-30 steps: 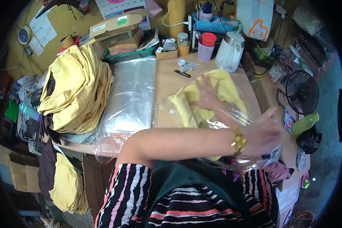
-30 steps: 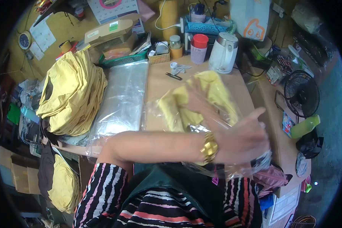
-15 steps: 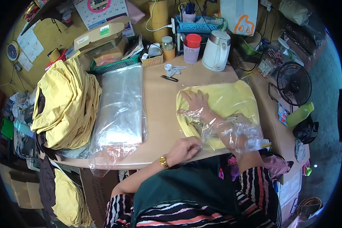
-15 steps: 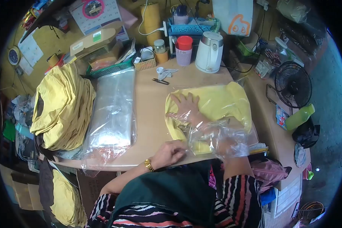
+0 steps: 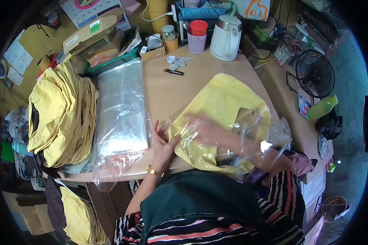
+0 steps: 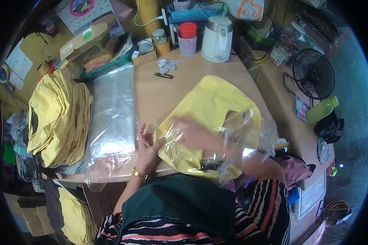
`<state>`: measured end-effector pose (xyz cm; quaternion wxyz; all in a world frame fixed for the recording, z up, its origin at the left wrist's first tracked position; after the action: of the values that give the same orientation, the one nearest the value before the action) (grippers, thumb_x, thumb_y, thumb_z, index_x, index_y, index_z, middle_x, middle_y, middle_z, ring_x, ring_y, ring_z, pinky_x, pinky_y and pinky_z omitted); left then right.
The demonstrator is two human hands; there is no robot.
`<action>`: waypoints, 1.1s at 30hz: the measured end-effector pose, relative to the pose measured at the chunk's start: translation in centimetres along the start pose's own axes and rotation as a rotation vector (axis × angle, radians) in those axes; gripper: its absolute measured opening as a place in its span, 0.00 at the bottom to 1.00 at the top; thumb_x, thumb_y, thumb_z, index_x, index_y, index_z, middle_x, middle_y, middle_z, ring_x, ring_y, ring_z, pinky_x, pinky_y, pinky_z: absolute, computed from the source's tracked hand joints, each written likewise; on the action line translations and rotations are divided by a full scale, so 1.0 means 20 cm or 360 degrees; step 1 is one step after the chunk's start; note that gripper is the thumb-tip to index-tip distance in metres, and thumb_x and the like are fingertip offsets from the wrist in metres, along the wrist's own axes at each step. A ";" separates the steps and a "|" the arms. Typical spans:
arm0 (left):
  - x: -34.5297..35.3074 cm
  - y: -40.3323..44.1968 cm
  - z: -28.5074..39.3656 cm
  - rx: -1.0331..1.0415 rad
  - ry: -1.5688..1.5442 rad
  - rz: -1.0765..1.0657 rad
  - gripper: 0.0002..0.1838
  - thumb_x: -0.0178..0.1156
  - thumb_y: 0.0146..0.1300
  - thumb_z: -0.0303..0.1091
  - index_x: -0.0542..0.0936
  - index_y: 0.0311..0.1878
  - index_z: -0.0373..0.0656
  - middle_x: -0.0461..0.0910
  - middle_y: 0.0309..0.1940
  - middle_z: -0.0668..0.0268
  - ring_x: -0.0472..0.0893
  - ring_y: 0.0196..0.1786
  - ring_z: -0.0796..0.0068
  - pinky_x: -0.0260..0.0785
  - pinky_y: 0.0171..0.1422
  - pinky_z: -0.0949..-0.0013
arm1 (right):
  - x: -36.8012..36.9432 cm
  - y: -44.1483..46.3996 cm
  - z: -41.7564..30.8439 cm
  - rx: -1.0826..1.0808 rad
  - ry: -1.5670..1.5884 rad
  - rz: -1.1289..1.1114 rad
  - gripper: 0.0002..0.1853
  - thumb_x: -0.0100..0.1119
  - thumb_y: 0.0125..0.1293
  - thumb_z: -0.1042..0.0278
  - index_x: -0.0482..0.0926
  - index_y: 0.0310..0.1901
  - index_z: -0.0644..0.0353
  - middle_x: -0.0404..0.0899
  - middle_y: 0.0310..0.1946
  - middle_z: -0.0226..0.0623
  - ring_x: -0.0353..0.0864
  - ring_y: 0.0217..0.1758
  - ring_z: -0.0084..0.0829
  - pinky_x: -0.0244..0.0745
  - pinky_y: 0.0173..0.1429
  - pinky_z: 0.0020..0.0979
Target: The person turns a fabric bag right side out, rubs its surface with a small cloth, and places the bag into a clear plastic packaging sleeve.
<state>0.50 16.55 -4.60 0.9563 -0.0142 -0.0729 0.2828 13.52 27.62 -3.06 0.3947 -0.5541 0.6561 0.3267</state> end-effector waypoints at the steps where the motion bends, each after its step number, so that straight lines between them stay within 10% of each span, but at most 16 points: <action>1: -0.02 0.01 -0.05 -0.0016 -0.0079 0.0027 0.51 0.71 0.53 0.23 0.46 0.74 0.46 0.61 0.56 0.56 0.71 0.53 0.66 0.75 0.53 0.67 | -0.10 0.00 0.14 0.0282 -0.0451 0.0062 0.45 0.50 0.64 0.33 0.60 0.69 0.65 0.46 0.76 0.50 0.37 0.79 0.51 0.33 0.73 0.67; 3: -0.02 0.00 -0.03 -0.0028 -0.0054 0.0029 0.51 0.70 0.54 0.22 0.46 0.74 0.46 0.63 0.54 0.57 0.73 0.50 0.68 0.76 0.51 0.69 | -0.29 -0.04 0.38 0.0776 -0.0975 0.0663 0.45 0.46 0.63 0.31 0.64 0.67 0.66 0.46 0.75 0.56 0.38 0.80 0.50 0.29 0.74 0.67; 9: -0.04 0.06 -0.09 -0.0252 -0.0422 0.0087 0.33 0.65 0.59 0.20 0.60 0.66 0.38 0.77 0.34 0.66 0.78 0.35 0.78 0.75 0.46 0.75 | -0.39 0.14 0.48 0.0727 -0.1035 -0.0094 0.53 0.51 0.54 0.24 0.60 0.70 0.62 0.44 0.75 0.56 0.35 0.79 0.56 0.24 0.74 0.68; 15: -0.17 0.09 -0.19 0.0043 -0.0673 0.0319 0.20 0.65 0.61 0.21 0.69 0.53 0.37 0.77 0.26 0.70 0.74 0.29 0.84 0.68 0.40 0.81 | -0.36 0.15 0.68 0.0894 -0.0640 0.0350 0.52 0.53 0.51 0.21 0.57 0.72 0.47 0.42 0.76 0.53 0.34 0.79 0.59 0.29 0.73 0.70; 20: 0.02 -0.11 -0.07 -0.0625 -0.1284 0.0390 0.24 0.62 0.64 0.24 0.67 0.61 0.40 0.73 0.54 0.61 0.77 0.48 0.75 0.72 0.55 0.67 | -0.37 0.17 0.69 0.1046 -0.0665 0.0468 0.52 0.51 0.52 0.20 0.57 0.73 0.46 0.45 0.76 0.48 0.35 0.79 0.56 0.30 0.74 0.68; 28: 0.14 -0.10 -0.10 -0.0809 -0.0936 -0.0348 0.19 0.58 0.68 0.31 0.72 0.60 0.38 0.79 0.53 0.63 0.80 0.52 0.74 0.74 0.59 0.72 | -0.29 0.18 0.82 0.1375 -0.0763 0.0494 0.51 0.45 0.56 0.20 0.55 0.74 0.48 0.47 0.77 0.42 0.38 0.80 0.49 0.32 0.75 0.64; 31: 0.11 0.13 0.09 -0.0871 -0.1548 -0.0230 0.19 0.54 0.71 0.35 0.71 0.60 0.36 0.78 0.54 0.59 0.81 0.53 0.65 0.76 0.59 0.64 | -0.16 0.17 0.85 0.1228 -0.1008 0.0780 0.47 0.44 0.62 0.26 0.54 0.74 0.51 0.48 0.76 0.47 0.47 0.79 0.50 0.39 0.71 0.71; 33: 0.07 0.28 0.11 -0.0808 -0.1526 -0.0148 0.19 0.53 0.72 0.35 0.70 0.60 0.35 0.78 0.54 0.55 0.81 0.54 0.60 0.79 0.56 0.59 | -0.05 0.07 0.49 0.0533 -0.1144 0.0514 0.44 0.46 0.64 0.31 0.54 0.74 0.51 0.47 0.76 0.48 0.48 0.78 0.52 0.43 0.71 0.68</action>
<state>-1.68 22.07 -2.73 0.7939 -0.1110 -0.5673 0.1886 13.73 36.77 -6.83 0.6266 -0.2233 0.5992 0.4455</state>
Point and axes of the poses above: each hand's wrist, its own y-axis towards the middle knuckle, its own x-axis out of the palm, z = x × y, the point moved 7 cm from there along y, towards the middle knuckle
